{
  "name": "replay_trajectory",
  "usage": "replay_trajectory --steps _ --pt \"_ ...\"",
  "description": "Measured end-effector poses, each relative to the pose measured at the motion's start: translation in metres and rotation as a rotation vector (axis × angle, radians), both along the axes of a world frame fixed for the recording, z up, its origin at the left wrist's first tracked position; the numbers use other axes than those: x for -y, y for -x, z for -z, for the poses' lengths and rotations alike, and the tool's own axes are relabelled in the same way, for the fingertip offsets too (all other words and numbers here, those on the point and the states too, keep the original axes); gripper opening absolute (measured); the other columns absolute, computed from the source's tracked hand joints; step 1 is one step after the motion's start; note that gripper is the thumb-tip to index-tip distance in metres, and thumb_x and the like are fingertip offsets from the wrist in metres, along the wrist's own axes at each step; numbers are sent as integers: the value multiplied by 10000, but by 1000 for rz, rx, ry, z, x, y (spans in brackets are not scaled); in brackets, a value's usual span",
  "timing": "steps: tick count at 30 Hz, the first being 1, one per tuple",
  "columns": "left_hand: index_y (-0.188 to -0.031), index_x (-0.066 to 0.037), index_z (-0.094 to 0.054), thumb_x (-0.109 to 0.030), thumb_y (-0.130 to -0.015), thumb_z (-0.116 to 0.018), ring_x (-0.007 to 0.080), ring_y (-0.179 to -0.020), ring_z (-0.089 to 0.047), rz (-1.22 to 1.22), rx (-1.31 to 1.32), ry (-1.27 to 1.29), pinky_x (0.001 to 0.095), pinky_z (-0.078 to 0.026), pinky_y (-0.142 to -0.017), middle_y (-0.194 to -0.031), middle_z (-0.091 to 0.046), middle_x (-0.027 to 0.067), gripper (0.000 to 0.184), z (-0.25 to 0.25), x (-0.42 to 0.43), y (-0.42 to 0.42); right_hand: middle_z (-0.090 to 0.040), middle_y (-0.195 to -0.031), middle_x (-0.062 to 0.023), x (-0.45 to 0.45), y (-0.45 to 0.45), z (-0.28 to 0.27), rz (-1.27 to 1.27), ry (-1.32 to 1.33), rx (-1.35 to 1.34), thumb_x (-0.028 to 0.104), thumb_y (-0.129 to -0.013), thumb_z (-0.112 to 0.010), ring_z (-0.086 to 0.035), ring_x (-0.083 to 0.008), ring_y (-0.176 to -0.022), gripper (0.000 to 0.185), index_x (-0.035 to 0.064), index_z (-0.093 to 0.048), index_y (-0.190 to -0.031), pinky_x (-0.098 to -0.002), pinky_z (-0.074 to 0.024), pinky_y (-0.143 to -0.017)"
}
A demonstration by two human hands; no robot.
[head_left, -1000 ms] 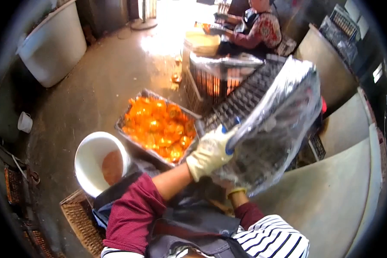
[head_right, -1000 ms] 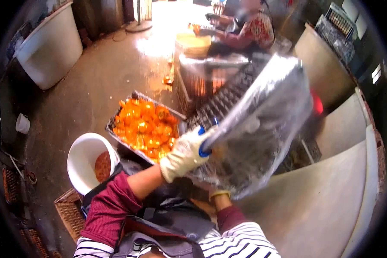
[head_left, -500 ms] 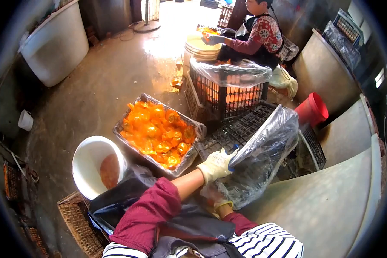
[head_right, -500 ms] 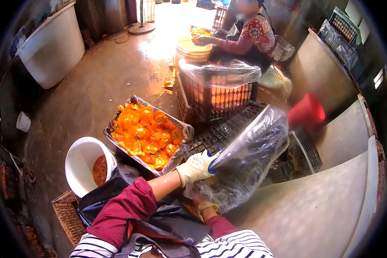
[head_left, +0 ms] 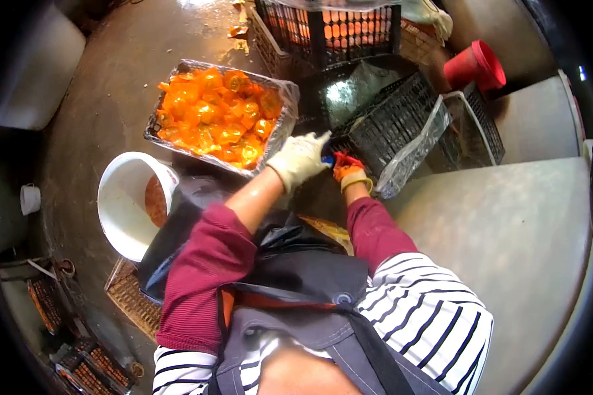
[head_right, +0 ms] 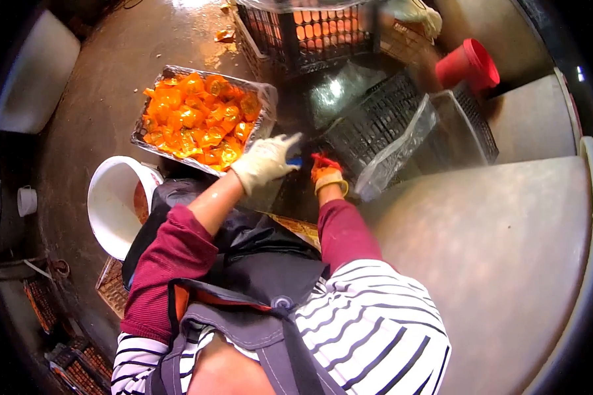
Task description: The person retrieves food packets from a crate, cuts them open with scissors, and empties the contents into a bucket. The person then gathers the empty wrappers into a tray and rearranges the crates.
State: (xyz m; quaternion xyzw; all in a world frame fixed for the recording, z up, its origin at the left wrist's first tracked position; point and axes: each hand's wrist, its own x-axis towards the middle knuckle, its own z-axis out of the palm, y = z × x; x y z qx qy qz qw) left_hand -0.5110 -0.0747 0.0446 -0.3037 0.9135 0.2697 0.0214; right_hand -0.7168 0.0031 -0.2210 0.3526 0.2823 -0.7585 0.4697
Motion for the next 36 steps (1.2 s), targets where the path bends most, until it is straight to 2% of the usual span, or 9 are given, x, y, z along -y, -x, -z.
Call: replay_trajectory --steps 7,12,19,23,25,29,33,34,36 --pt "-1338 -113 -422 -307 -803 -659 335 -1094 -538 -109 -149 -191 373 -433 -924 -1214 -545 193 616 -3 14 -25 -644 -1007 -146 -34 -48 -23 -424 -128 -201 232 -908 -466 -616 -322 -860 210 41 -553 -921 -415 -528 -728" --pt "-1309 -4 -431 -260 -845 -647 221 -1095 -556 -296 -488 -502 304 -424 -926 -1229 -562 145 572 41 27 -49 -611 -1084 -190 -49 -105 -95 -662 44 -315 280 -915 -522 -620 -311 -855 308 65 -436 -1117 -438 -515 -733" --pt "-1376 17 -315 -470 -764 -700 185 -1079 -500 -474 -660 -600 271 -406 -916 -1230 -520 153 872 29 27 -63 -637 -863 -94 42 -154 -224 -1060 102 -1495 225 -938 -449 -604 -199 -702 343 86 -436 -1252 -312 -486 -624" --pt "-1259 -26 -499 -254 -845 -651 143 -952 -580 -823 -1048 -1006 255 -467 -827 -1117 -601 80 497 7 34 -81 -613 -873 -137 62 -188 -252 -1423 -92 -1824 216 -929 -454 -613 -250 -783 346 65 -445 -1241 -343 -480 -686" --pt "-1201 -38 -561 -205 -901 -552 170 -968 -600 -877 -1164 -1311 297 -478 -862 -1144 -605 79 343 20 43 -110 -624 -942 -97 53 -203 -246 -1305 96 -1990 167 -921 -513 -605 -187 -822 374 83 -421 -1274 -310 -486 -705" --pt "-1293 -18 -456 -248 -938 -425 243 -1131 -531 -839 -1323 -1110 347 -413 -973 -1188 -579 153 424 -4 40 -140 -626 -998 -25 56 -176 -251 -947 360 -1767 141 -901 -593 -572 -101 -875 263 42 -573 -1144 -232 -477 -796" --pt "-1275 32 -443 -205 -951 -416 261 -1084 -560 -754 -1467 -707 346 -443 -946 -1219 -554 171 403 -39 49 -201 -623 -1010 -32 50 -37 -226 -566 -5 -1553 97 -885 -601 -582 -112 -905 260 42 -568 -1137 -231 -473 -817" --pt "-1274 49 -428 -182 -941 -418 249 -1100 -552 -596 -1065 -82 338 -438 -961 -1229 -545 164 405 -55 46 -223 -616 -1007 -34 34 0 -221 -415 13 -1473 74 -879 -591 -575 -115 -897 286 46 -552 -1161 -229 -465 -814" --pt "-1291 50 -402 -169 -934 -405 236 -1090 -559 -844 -1258 -105 321 -446 -958 -1231 -545 151 419 -95 23 -240 -590 -1088 -64 -16 70 -184 -262 -532 -1536 218 -867 -608 -549 -165 -938 388 46 -515 -1203 -296 -458 -823"
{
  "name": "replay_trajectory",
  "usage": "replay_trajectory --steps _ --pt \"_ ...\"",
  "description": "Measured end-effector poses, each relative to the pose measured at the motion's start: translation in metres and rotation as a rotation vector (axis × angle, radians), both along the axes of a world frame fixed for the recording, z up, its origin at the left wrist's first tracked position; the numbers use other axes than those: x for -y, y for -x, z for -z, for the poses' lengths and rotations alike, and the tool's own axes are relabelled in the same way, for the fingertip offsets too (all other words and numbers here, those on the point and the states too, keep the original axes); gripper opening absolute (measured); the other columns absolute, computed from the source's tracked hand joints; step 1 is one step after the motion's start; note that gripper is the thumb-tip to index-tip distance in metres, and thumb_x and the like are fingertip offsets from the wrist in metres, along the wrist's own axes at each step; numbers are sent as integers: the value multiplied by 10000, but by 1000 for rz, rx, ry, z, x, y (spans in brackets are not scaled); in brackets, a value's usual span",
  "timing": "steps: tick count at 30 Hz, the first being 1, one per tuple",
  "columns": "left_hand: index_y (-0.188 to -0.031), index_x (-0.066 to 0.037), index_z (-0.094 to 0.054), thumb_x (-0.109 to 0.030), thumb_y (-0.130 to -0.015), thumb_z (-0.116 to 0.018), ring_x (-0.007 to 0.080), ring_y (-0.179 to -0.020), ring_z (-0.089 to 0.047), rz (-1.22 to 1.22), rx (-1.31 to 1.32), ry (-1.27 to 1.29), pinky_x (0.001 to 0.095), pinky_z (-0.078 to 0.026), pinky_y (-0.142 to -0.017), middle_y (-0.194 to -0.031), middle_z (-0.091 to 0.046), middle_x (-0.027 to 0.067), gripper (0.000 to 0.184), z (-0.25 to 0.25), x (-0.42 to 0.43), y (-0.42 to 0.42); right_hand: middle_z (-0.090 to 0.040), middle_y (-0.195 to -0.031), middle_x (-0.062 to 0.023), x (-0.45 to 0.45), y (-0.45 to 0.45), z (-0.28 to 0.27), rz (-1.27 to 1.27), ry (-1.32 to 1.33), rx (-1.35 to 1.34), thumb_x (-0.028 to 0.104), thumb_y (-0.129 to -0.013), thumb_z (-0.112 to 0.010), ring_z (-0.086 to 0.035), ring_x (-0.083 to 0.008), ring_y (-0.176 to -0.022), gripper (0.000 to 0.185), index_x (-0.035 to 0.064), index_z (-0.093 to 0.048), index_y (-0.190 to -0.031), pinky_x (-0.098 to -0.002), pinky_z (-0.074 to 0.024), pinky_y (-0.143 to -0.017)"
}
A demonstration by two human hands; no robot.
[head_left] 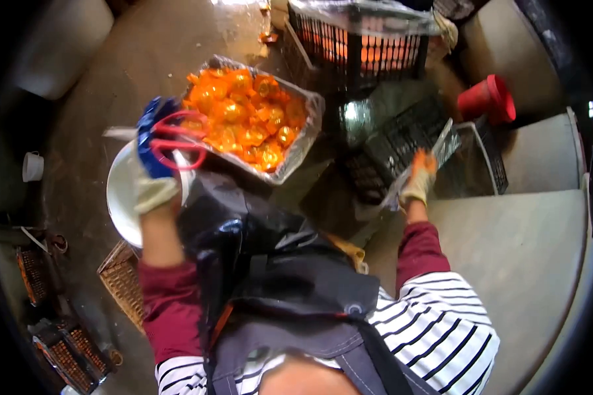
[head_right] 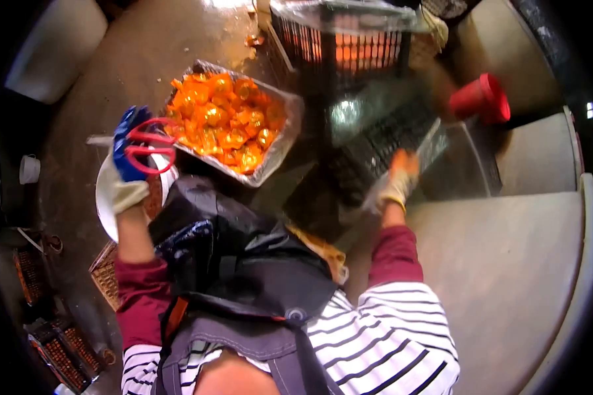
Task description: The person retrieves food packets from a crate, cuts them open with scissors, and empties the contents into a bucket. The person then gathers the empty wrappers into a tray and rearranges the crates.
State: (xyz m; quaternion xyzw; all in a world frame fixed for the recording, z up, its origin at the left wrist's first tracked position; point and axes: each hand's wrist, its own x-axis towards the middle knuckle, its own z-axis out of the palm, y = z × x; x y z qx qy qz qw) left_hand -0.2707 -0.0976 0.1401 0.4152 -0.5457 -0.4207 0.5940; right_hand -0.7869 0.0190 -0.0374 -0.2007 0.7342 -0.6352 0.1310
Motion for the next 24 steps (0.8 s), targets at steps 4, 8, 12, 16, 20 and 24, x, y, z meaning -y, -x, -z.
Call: replay_trajectory --steps 4,8,12,16,20,24 --pt "-1307 43 -411 -217 -959 -369 265 -1159 -516 -97 -152 14 364 -409 -1003 -1274 -514 177 437 -1 -8 -96 -595 -1106 -71 -97 102 124 171 -52 617 525 -800 -605 -542 -232 -943 565 101 -566 -1170 -425 -447 -784" --pt "-1301 17 -439 -248 -935 -447 290 -1196 -484 -177 -466 -102 403 -376 -1038 -1298 -495 178 452 27 -26 -158 -569 -1090 -11 -84 33 94 -110 -97 810 596 -870 -406 -519 -197 -948 559 132 -570 -1136 -366 -412 -847" --pt "-1302 7 -443 -238 -934 -449 298 -1207 -475 -208 -488 -166 416 -376 -1043 -1326 -470 174 442 39 -37 -178 -522 -752 37 -53 -7 36 -89 -162 738 557 -835 -532 -464 -119 -679 426 149 -636 -902 -301 -398 -603" --pt "-1301 7 -439 -224 -936 -417 294 -1201 -482 -269 -333 -145 400 -382 -1042 -1326 -472 167 432 31 -50 -172 -441 -655 59 -26 34 42 130 -122 664 401 -836 -577 -366 -87 -596 241 219 -520 -689 -275 -264 -527" --pt "-1300 -2 -443 -198 -948 -377 287 -1218 -463 -342 -372 -168 409 -376 -1037 -1336 -465 155 408 33 -58 -206 -462 -559 48 -18 81 -27 125 -281 293 327 -794 -670 -427 -107 -521 265 165 -538 -632 -328 -328 -521" --pt "-1313 -35 -444 -250 -951 -360 298 -1224 -455 -533 -363 -211 428 -364 -1044 -1352 -456 137 430 21 -84 -213 -598 -658 -119 -34 79 -56 9 -593 -154 501 -863 -507 -555 -267 -599 496 34 -640 -763 -409 -417 -569"
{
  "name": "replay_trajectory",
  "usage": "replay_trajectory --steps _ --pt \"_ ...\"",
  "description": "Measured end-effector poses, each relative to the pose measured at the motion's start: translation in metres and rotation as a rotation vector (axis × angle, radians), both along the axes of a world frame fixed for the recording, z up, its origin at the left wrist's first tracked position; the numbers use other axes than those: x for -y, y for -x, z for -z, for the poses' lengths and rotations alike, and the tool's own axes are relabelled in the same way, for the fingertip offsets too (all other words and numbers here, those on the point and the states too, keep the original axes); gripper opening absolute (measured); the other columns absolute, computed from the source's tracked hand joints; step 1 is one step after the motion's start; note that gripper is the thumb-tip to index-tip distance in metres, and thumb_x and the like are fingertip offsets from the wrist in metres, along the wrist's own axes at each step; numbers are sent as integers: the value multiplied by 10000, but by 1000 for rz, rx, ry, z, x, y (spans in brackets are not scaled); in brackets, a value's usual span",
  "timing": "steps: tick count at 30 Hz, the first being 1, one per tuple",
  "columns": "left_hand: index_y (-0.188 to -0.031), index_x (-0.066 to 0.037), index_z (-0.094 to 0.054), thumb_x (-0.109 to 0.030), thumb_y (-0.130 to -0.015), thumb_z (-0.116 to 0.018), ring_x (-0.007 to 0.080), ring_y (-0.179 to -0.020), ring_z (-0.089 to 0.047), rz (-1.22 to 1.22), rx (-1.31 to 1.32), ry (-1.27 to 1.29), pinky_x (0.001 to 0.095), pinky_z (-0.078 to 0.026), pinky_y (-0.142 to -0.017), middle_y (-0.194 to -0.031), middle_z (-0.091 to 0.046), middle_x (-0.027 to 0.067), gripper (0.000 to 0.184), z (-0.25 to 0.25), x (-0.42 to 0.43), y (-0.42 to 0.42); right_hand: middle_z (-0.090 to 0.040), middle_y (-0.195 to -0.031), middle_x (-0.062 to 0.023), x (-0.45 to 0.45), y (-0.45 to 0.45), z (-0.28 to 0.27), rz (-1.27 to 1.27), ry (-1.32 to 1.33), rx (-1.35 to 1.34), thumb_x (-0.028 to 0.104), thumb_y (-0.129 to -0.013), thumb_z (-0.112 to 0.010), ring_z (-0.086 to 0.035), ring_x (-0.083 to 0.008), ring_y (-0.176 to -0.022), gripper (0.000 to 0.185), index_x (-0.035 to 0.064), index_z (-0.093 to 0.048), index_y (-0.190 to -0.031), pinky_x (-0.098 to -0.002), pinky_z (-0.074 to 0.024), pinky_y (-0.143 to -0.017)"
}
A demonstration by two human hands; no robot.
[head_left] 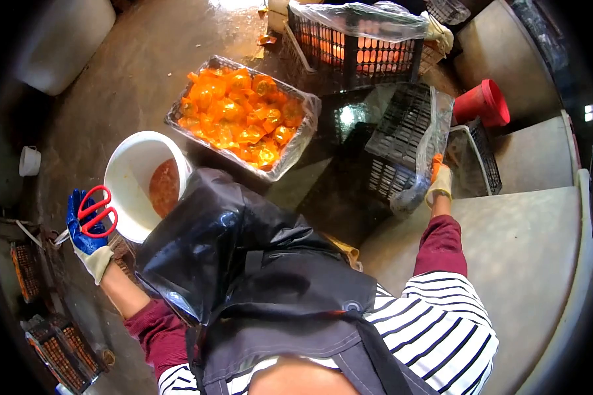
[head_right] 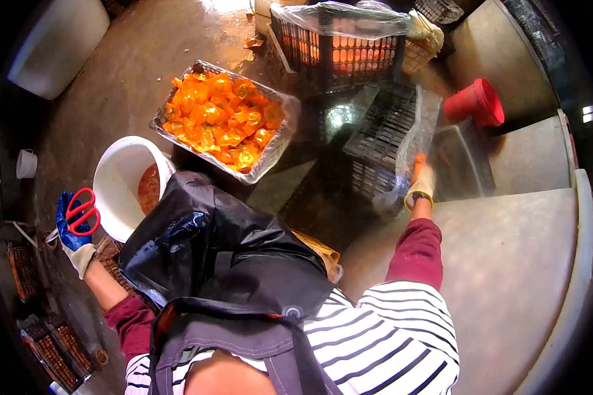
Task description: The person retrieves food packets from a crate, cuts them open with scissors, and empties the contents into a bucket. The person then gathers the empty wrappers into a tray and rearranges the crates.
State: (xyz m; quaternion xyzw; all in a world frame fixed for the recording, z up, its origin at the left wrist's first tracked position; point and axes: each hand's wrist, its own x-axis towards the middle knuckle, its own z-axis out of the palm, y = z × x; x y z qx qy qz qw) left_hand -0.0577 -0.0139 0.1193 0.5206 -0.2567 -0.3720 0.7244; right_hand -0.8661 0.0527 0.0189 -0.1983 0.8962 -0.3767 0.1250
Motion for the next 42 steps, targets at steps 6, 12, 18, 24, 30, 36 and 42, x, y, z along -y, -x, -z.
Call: replay_trajectory --steps 6,12,18,24,30,36,42 --pt "-1303 -20 -447 -229 -942 -375 285 -1210 -470 -24 111 41 420 -395 -1019 -1342 -465 139 424 6 -18 -35 -616 -767 -211 38 -25 -15 -306 -507 -353 601 -880 -298 -612 -348 -795 693 12 -647 -774 -441 -443 -665" --pt "-1295 4 -446 -238 -944 -401 298 -1188 -484 -109 115 35 415 -395 -1016 -1323 -479 149 429 -7 -22 -25 -621 -986 -239 88 -4 -6 -506 -652 -648 533 -909 -304 -597 -393 -952 629 22 -663 -984 -463 -473 -784" --pt "-1147 0 -557 -291 -948 -379 218 -701 -654 387 92 -276 343 -547 -619 -927 -669 127 395 -35 -17 -18 -614 -1041 -218 74 -72 56 -622 -645 -204 459 -903 -368 -562 -386 -1013 521 21 -633 -998 -413 -447 -840" --pt "-1146 26 -560 -214 -921 -476 266 -1018 -589 76 -57 162 354 -451 -932 -1118 -616 156 340 -34 -18 11 -659 -948 -69 113 -150 33 -651 -61 187 288 -880 -606 -602 -192 -846 311 34 -623 -1059 -325 -468 -719" --pt "-1126 44 -561 -207 -911 -525 328 -1065 -579 227 -431 368 440 -471 -935 -1147 -599 176 333 -33 7 64 -614 -1139 -91 154 -338 -83 -1130 259 401 238 -917 -571 -564 -157 -1023 358 12 -563 -1194 -287 -450 -886" --pt "-1102 42 -578 -232 -948 -439 247 -949 -620 147 -277 341 352 -481 -898 -1007 -647 144 344 -58 0 114 -622 -1067 -193 129 -537 -137 -1713 878 -181 129 -802 -641 -597 -341 -982 332 -8 -595 -1101 -383 -467 -870" --pt "-1123 -91 -576 -106 -889 -486 192 -1014 -572 -75 546 171 304 -441 -896 -1048 -620 89 252 -27 -18 97 -612 -929 -50 110 -613 -104 -1765 619 901 152 -850 -601 -578 -199 -861 271 66 -563 -1104 -304 -460 -734"
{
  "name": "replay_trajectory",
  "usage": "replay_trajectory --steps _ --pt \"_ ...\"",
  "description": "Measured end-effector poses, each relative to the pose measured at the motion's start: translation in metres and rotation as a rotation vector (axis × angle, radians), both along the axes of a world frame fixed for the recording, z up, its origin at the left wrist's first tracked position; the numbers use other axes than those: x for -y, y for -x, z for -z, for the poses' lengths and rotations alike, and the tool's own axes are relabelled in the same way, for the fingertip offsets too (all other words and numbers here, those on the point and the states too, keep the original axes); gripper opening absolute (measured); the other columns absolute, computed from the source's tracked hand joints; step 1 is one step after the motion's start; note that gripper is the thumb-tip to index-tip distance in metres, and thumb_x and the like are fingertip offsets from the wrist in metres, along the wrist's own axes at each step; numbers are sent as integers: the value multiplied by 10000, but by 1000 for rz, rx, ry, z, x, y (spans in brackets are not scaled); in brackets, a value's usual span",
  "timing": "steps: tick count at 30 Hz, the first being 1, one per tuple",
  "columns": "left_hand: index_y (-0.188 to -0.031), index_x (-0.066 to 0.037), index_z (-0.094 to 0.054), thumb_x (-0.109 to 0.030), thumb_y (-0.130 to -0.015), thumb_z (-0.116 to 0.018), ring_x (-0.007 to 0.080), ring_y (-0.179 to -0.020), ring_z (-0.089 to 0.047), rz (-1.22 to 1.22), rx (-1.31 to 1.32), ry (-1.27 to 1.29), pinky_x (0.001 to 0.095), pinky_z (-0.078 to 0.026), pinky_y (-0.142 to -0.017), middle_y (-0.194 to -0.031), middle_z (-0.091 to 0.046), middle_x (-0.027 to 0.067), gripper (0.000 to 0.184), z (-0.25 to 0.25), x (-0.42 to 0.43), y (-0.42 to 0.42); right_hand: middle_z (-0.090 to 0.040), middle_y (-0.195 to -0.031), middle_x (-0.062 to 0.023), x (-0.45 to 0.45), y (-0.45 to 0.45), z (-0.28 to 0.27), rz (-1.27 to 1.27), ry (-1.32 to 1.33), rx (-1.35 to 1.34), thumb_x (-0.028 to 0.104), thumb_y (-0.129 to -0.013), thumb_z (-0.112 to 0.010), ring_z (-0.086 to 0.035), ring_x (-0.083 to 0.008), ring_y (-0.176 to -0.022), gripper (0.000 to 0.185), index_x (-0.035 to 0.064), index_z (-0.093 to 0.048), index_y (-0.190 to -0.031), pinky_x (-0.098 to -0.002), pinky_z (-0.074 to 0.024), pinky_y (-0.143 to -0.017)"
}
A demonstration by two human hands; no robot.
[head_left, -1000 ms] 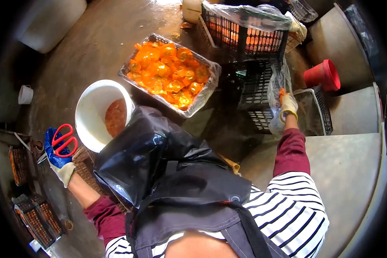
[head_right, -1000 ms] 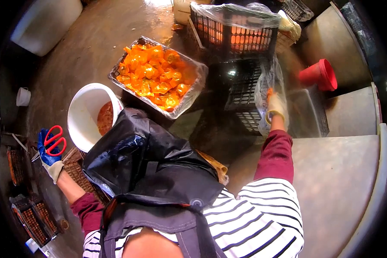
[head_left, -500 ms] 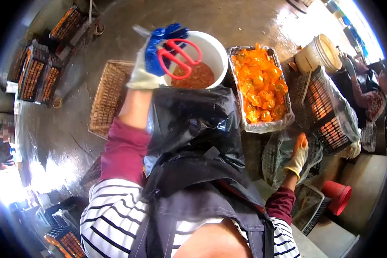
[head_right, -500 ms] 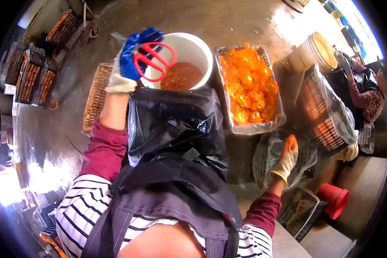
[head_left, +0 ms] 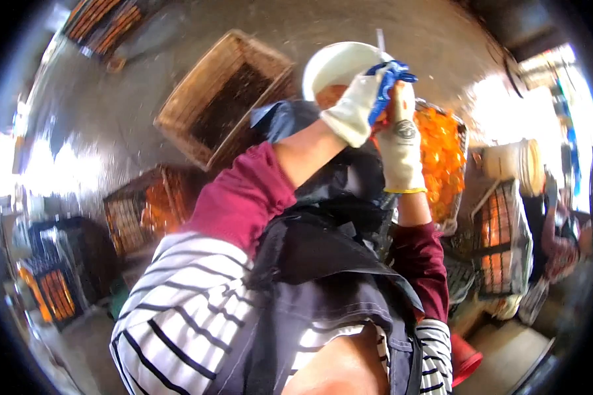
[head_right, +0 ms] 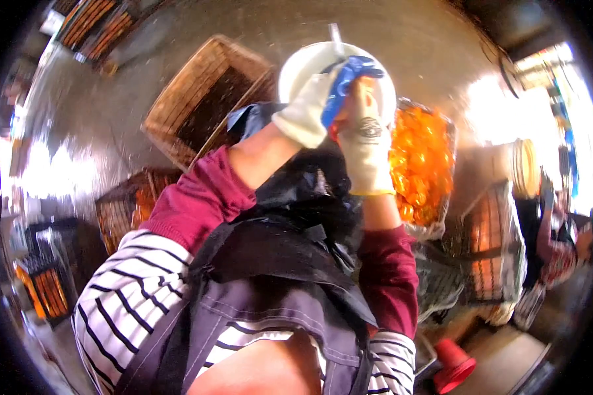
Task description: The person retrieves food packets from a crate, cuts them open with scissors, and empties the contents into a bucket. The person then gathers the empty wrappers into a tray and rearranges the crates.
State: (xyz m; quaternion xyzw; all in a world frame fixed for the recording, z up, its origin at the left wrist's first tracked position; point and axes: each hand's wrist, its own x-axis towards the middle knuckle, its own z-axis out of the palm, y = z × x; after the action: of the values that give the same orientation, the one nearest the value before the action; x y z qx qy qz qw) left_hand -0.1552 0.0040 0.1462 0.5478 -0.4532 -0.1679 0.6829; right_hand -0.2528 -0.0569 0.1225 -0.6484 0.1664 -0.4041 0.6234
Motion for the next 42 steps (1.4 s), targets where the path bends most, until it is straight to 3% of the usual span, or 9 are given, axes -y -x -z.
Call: replay_trajectory --steps 2,5,7,10,14,20,25,40,42 --pt "-1156 -92 -563 -102 -881 -507 196 -1032 -566 -127 190 -127 299 -439 -899 -1054 -617 98 281 1 -8 -8 -607 -949 -27 -4 -21 12 -85 -227 108 177 -872 -618 -571 -136 -873 265 76 -567 -1112 -242 -468 -752" --pt "-1170 -25 -539 -214 -950 -480 160 -1025 -563 280 -950 135 272 -443 -888 -1108 -611 80 296 20 -5 -16 -612 -990 -44 -9 -30 4 -212 -786 92 179 -885 -620 -584 -130 -852 308 74 -541 -1163 -257 -507 -715" --pt "-1271 -33 -478 -224 -932 -529 125 -1015 -559 48 -248 120 249 -454 -863 -1185 -580 55 392 20 -22 -42 -607 -925 -47 9 -17 4 -247 -714 -73 215 -840 -663 -573 -128 -760 340 68 -537 -1119 -275 -506 -610" --pt "-1317 -53 -456 -244 -898 -587 100 -969 -560 -151 -428 30 241 -460 -833 -1186 -582 39 479 6 -86 -99 -580 -827 -39 59 14 18 -169 -15 -410 203 -818 -656 -550 -136 -678 310 63 -537 -1068 -268 -484 -565" --pt "-1274 -84 -490 -425 -863 -584 238 -896 -615 -742 204 -648 367 -470 -819 -1005 -642 155 542 111 -196 -166 -572 -834 -42 71 81 11 -10 -210 -415 197 -828 -640 -545 -137 -676 278 64 -540 -1051 -273 -483 -571" --pt "-1419 -48 -267 -521 -791 -597 336 -1134 -529 -142 358 -1785 403 -424 -946 -1197 -564 209 852 227 -335 -102 -559 -845 -47 74 135 4 117 -208 -502 187 -844 -616 -538 -138 -673 231 65 -544 -1026 -280 -480 -579" --pt "-995 -23 -641 -453 -795 -596 334 -867 -647 -312 219 -1727 414 -516 -755 -944 -668 156 476 219 -318 -88 -548 -854 -51 70 155 -4 177 -188 -530 178 -857 -596 -532 -139 -670 193 66 -547 -1005 -286 -478 -586" --pt "-932 -44 -663 -370 -874 -500 350 -882 -632 -356 284 -1756 431 -501 -749 -903 -656 196 369 238 -313 -51 -515 -833 -46 71 244 -3 220 -531 -248 152 -902 -517 -515 -140 -666 88 87 -535 -958 -287 -460 -602" --pt "-885 -60 -691 -255 -826 -526 346 -897 -640 -330 377 -1656 428 -518 -744 -907 -659 197 262 135 -264 -35 -516 -782 -13 78 275 13 214 17 -603 127 -870 -528 -518 -140 -697 132 68 -531 -987 -295 -451 -636"
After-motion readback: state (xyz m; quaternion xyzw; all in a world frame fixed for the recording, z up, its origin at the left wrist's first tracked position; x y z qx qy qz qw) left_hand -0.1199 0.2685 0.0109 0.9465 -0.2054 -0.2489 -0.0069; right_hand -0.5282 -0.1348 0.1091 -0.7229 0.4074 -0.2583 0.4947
